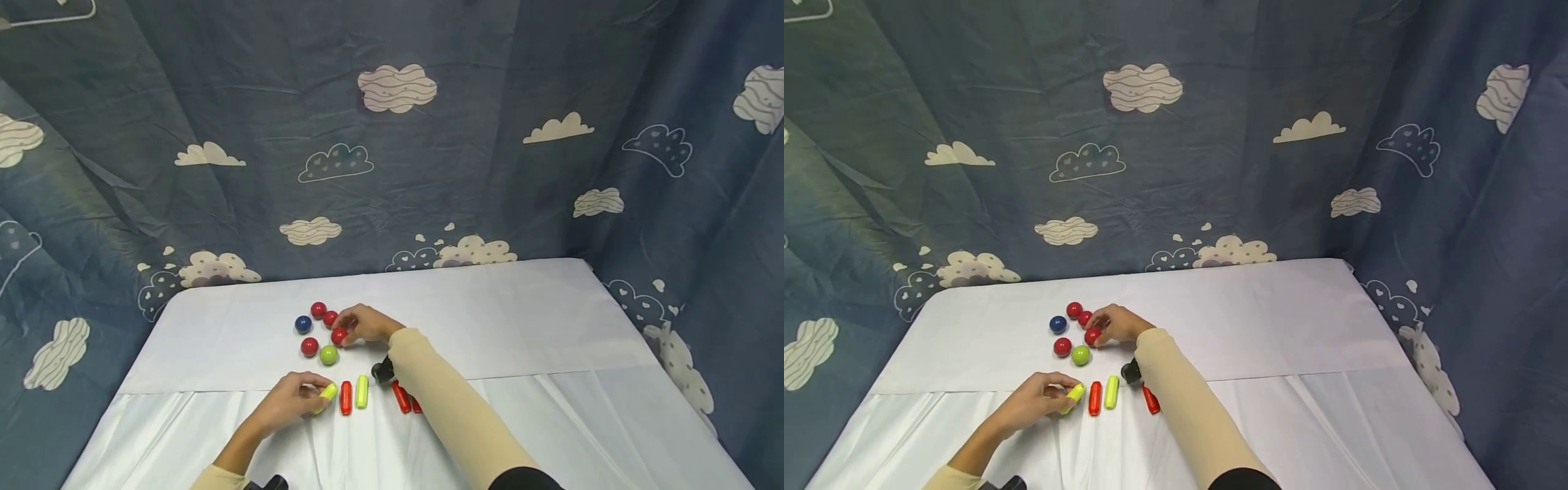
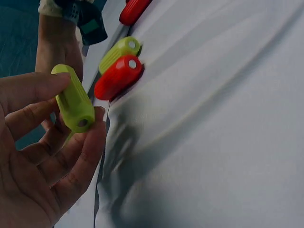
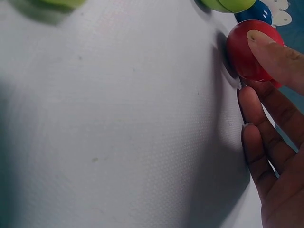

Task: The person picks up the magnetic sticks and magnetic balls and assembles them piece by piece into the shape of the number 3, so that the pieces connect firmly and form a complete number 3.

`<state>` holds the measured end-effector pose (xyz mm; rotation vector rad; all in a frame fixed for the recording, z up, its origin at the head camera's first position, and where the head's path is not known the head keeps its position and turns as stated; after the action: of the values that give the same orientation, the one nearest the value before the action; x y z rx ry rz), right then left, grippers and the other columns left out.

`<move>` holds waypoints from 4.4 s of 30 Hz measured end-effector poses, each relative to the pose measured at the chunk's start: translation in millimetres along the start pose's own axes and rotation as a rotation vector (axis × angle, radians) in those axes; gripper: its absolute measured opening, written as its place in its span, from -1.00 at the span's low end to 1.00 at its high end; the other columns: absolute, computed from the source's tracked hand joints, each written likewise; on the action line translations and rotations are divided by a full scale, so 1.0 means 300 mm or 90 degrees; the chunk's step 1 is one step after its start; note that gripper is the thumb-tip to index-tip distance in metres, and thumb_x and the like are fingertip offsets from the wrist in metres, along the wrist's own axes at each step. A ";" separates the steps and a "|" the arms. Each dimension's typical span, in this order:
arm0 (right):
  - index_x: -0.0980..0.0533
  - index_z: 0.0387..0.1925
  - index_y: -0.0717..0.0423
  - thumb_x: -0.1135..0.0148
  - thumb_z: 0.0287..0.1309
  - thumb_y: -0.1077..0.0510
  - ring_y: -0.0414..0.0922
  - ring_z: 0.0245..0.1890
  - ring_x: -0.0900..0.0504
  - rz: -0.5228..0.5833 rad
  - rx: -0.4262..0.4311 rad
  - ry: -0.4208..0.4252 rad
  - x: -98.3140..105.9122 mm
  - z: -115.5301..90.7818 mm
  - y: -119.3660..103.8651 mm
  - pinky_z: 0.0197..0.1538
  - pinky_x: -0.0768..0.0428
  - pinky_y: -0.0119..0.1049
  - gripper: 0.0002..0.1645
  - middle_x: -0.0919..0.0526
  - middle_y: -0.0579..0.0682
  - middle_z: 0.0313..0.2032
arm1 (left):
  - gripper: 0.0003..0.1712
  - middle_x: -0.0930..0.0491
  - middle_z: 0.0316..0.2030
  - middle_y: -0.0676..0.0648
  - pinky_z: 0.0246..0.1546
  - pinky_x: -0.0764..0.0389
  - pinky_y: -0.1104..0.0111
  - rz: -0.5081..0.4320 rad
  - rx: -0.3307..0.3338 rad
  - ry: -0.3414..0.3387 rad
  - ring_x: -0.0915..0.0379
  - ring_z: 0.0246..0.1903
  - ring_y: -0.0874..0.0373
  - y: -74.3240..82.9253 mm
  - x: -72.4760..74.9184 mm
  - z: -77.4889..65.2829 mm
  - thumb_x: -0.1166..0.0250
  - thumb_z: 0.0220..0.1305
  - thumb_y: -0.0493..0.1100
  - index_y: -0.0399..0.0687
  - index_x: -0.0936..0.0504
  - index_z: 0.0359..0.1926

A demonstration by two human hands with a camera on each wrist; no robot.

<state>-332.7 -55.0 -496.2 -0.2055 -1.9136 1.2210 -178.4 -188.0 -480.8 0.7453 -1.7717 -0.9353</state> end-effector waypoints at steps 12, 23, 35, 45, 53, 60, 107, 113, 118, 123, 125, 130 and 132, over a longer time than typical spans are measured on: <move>-0.63 -0.12 0.08 -0.44 -0.07 0.37 -0.21 -0.26 -0.50 0.042 -0.019 0.004 -0.005 0.007 0.014 -0.13 -0.47 -0.39 -0.59 -0.62 -0.09 -0.20 | -0.71 -0.60 -0.32 0.03 -0.28 -0.49 0.42 0.017 -0.111 -0.129 -0.46 -0.32 0.25 0.076 -0.112 0.002 -0.40 0.14 -0.22 -0.18 -0.67 -0.09; -0.63 -0.13 0.07 -0.45 -0.10 0.37 -0.21 -0.22 -0.52 0.046 -0.024 -0.002 0.001 0.005 0.009 -0.06 -0.48 -0.35 -0.58 -0.62 -0.10 -0.21 | -0.76 -0.64 -0.39 0.10 -0.48 -0.43 0.52 -0.005 -0.130 -0.199 -0.42 -0.51 0.38 0.100 -0.254 -0.011 -0.46 0.06 -0.25 -0.17 -0.73 -0.20; -0.62 -0.12 0.11 -0.43 -0.06 0.36 -0.22 -0.19 -0.52 0.040 -0.009 -0.005 -0.001 -0.001 0.001 -0.02 -0.47 -0.36 -0.61 -0.63 -0.09 -0.19 | -0.88 -0.65 -0.44 0.20 -0.45 -0.36 0.55 -0.020 -0.139 -0.234 -0.38 -0.49 0.44 0.090 -0.338 -0.017 -0.45 0.07 -0.20 -0.11 -0.77 -0.33; -0.62 -0.11 0.13 -0.42 -0.05 0.37 -0.21 -0.24 -0.50 0.041 0.004 -0.009 -0.002 -0.005 -0.005 -0.09 -0.45 -0.41 -0.62 -0.62 -0.07 -0.19 | -0.77 -0.68 -0.21 -0.05 -0.24 -0.53 0.51 -0.155 -0.046 -0.256 -0.59 -0.24 0.22 0.097 -0.357 -0.021 -0.33 0.13 -0.42 -0.25 -0.70 -0.14; -0.61 -0.11 0.09 -0.42 -0.03 0.35 -0.23 -0.20 -0.52 0.027 -0.006 -0.009 0.000 -0.003 -0.002 -0.03 -0.47 -0.38 -0.63 -0.63 -0.09 -0.18 | -0.82 -0.70 -0.29 -0.23 -0.33 -0.58 0.49 -0.206 -0.030 -0.239 -0.64 -0.39 0.20 0.099 -0.366 -0.025 -0.24 0.23 -0.41 -0.37 -0.65 -0.15; -0.60 -0.15 0.10 -0.42 -0.04 0.35 -0.21 -0.21 -0.52 0.016 -0.011 -0.016 0.002 -0.003 -0.012 -0.04 -0.46 -0.36 -0.65 -0.64 -0.06 -0.18 | -0.86 -0.69 -0.41 -0.16 -0.43 -0.54 0.52 -0.165 -0.055 -0.219 -0.57 -0.51 0.28 0.088 -0.374 -0.011 -0.23 0.27 -0.35 -0.27 -0.67 -0.18; -0.54 0.06 0.23 -0.39 0.05 0.26 -0.17 -0.23 -0.59 0.129 0.010 0.054 0.112 -0.321 0.042 -0.12 -0.55 -0.30 -0.52 -0.60 0.00 -0.07 | -0.81 -0.65 -0.36 -0.10 -0.31 -0.61 0.38 -0.273 0.033 -0.248 -0.60 -0.46 0.21 0.064 -0.381 0.001 -0.21 0.29 -0.35 -0.35 -0.58 -0.10; -0.54 -0.06 0.24 -0.41 0.03 0.27 -0.15 -0.37 -0.59 0.225 0.006 0.070 0.116 -0.409 0.054 -0.26 -0.55 -0.31 -0.60 -0.58 0.05 -0.12 | -0.77 -0.67 -0.36 -0.14 -0.32 -0.61 0.42 -0.268 0.022 -0.250 -0.59 -0.47 0.25 0.069 -0.378 0.001 -0.20 0.28 -0.37 -0.40 -0.61 -0.06; -0.49 -0.07 0.26 -0.43 0.00 0.27 -0.14 -0.41 -0.59 0.248 -0.007 0.072 0.093 -0.490 0.088 -0.29 -0.57 -0.29 -0.56 -0.55 0.07 -0.16 | -0.78 -0.66 -0.39 -0.11 -0.34 -0.61 0.42 -0.271 0.028 -0.252 -0.60 -0.48 0.24 0.071 -0.384 -0.001 -0.22 0.27 -0.37 -0.39 -0.61 -0.09; -0.50 0.03 0.31 -0.43 0.02 0.26 -0.11 -0.48 -0.57 0.240 -0.001 0.070 0.076 -0.556 0.124 -0.41 -0.54 -0.32 -0.49 -0.55 0.08 -0.17 | -0.78 -0.65 -0.38 -0.10 -0.32 -0.61 0.41 -0.261 0.033 -0.255 -0.60 -0.47 0.23 0.071 -0.382 0.005 -0.22 0.28 -0.36 -0.38 -0.61 -0.08; -0.52 -0.01 0.33 -0.43 0.02 0.25 -0.12 -0.50 -0.56 0.236 -0.002 0.072 0.071 -0.579 0.142 -0.45 -0.52 -0.34 -0.53 -0.54 0.08 -0.17 | -0.78 -0.66 -0.38 -0.10 -0.32 -0.61 0.40 -0.262 0.036 -0.257 -0.60 -0.47 0.23 0.068 -0.383 0.007 -0.21 0.28 -0.36 -0.37 -0.61 -0.07; -0.51 -0.10 0.29 -0.45 -0.01 0.26 -0.15 -0.48 -0.60 0.250 -0.012 0.084 0.057 -0.631 0.172 -0.44 -0.55 -0.34 -0.58 -0.52 0.08 -0.14 | -0.77 -0.66 -0.36 -0.11 -0.31 -0.62 0.38 -0.260 0.039 -0.264 -0.61 -0.46 0.22 0.067 -0.384 0.007 -0.22 0.29 -0.34 -0.37 -0.61 -0.06; -0.51 -0.09 0.28 -0.44 -0.01 0.27 -0.16 -0.47 -0.61 0.259 -0.009 0.088 0.052 -0.649 0.174 -0.42 -0.57 -0.33 -0.58 -0.52 0.09 -0.12 | -0.77 -0.66 -0.35 -0.12 -0.30 -0.62 0.37 -0.257 0.040 -0.266 -0.61 -0.46 0.21 0.072 -0.383 0.006 -0.22 0.29 -0.35 -0.37 -0.60 -0.06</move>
<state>-217.6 111.3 -495.2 -0.6961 -1.8117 1.4150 -141.5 -82.8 -516.4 1.0289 -2.0583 -1.3879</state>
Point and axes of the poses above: each hand's wrist, its own z-axis towards the middle knuckle, its own x-axis out of the back of the hand, y = z × x, the point moved 5 cm from there along z, towards the middle knuckle
